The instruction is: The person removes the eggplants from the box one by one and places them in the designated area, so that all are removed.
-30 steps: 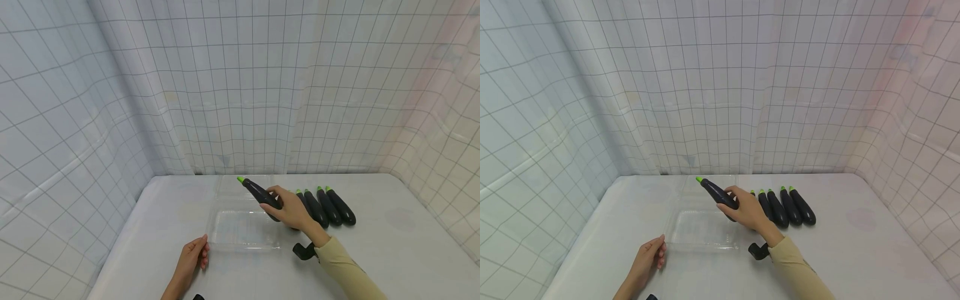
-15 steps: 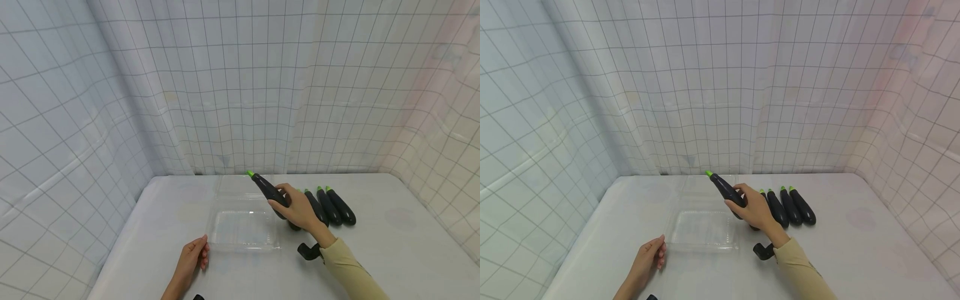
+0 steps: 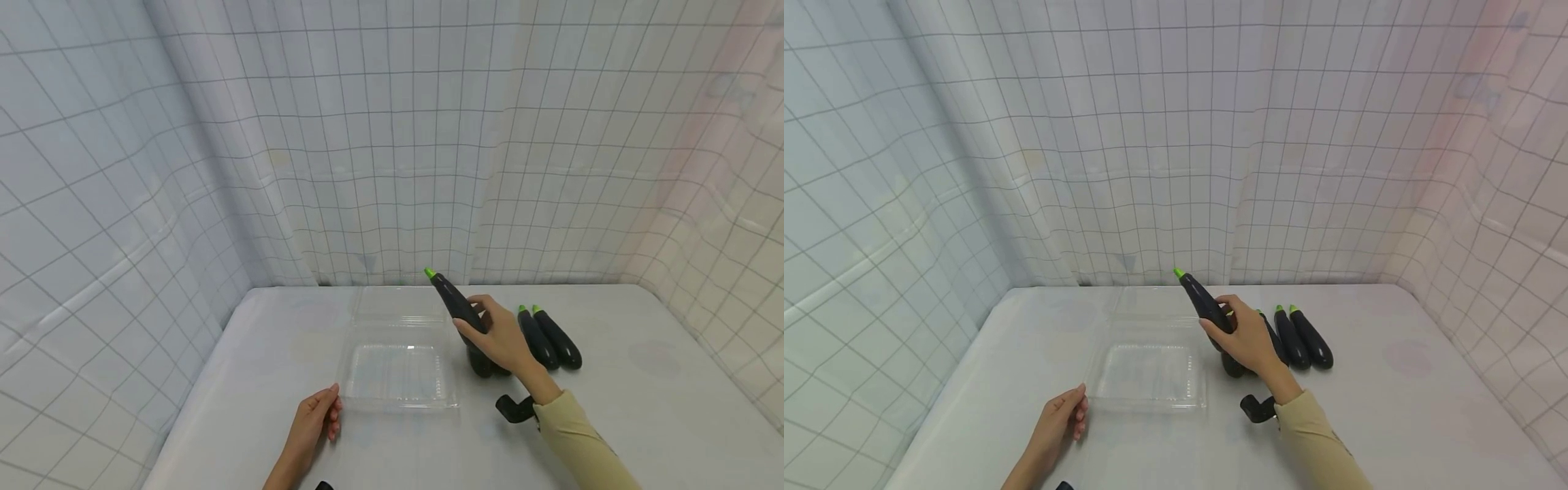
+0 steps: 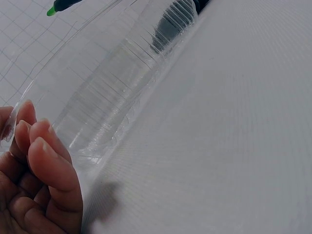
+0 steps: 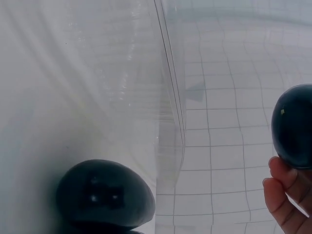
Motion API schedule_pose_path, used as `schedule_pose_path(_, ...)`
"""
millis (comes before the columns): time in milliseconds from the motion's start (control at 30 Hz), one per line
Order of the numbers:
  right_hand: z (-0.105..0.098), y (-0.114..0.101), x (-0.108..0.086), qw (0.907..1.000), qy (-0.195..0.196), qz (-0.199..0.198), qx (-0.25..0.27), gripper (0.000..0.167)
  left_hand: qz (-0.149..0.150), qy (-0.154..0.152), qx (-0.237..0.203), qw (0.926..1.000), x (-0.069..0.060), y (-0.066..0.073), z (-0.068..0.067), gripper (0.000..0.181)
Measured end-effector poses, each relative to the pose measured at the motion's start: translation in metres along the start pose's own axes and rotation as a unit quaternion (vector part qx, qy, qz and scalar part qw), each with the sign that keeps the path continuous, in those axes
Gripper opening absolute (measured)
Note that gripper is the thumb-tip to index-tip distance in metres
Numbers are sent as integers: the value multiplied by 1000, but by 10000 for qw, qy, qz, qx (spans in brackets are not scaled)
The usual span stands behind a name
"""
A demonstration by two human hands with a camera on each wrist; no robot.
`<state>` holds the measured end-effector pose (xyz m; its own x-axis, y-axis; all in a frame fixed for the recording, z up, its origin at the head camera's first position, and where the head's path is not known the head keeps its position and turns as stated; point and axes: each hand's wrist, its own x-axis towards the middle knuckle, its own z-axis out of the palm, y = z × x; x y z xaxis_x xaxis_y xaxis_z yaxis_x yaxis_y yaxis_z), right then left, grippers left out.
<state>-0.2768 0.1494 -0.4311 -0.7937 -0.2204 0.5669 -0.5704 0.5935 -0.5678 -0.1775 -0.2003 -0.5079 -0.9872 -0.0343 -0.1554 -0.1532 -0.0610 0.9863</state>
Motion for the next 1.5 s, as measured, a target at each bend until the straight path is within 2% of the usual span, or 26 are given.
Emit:
schedule_pose_path(233,-12,5,0,9994,347,-26,-76,46,-24,19,-35,10000,1,-1,1,42)
schedule_pose_path(833,-36,28,-6,9922,982,542,-546,49,-1,76,19,10000,2,-2,0,42)
schedule_pose_path(1133,-48,36,-6,9861,1432,509,-668,48,7,94,10,10000,2,-1,0,44)
schedule_pose_path(1500,-62,47,-9,9771,1652,1084,-794,50,6,68,-16,10000,0,0,1,41)
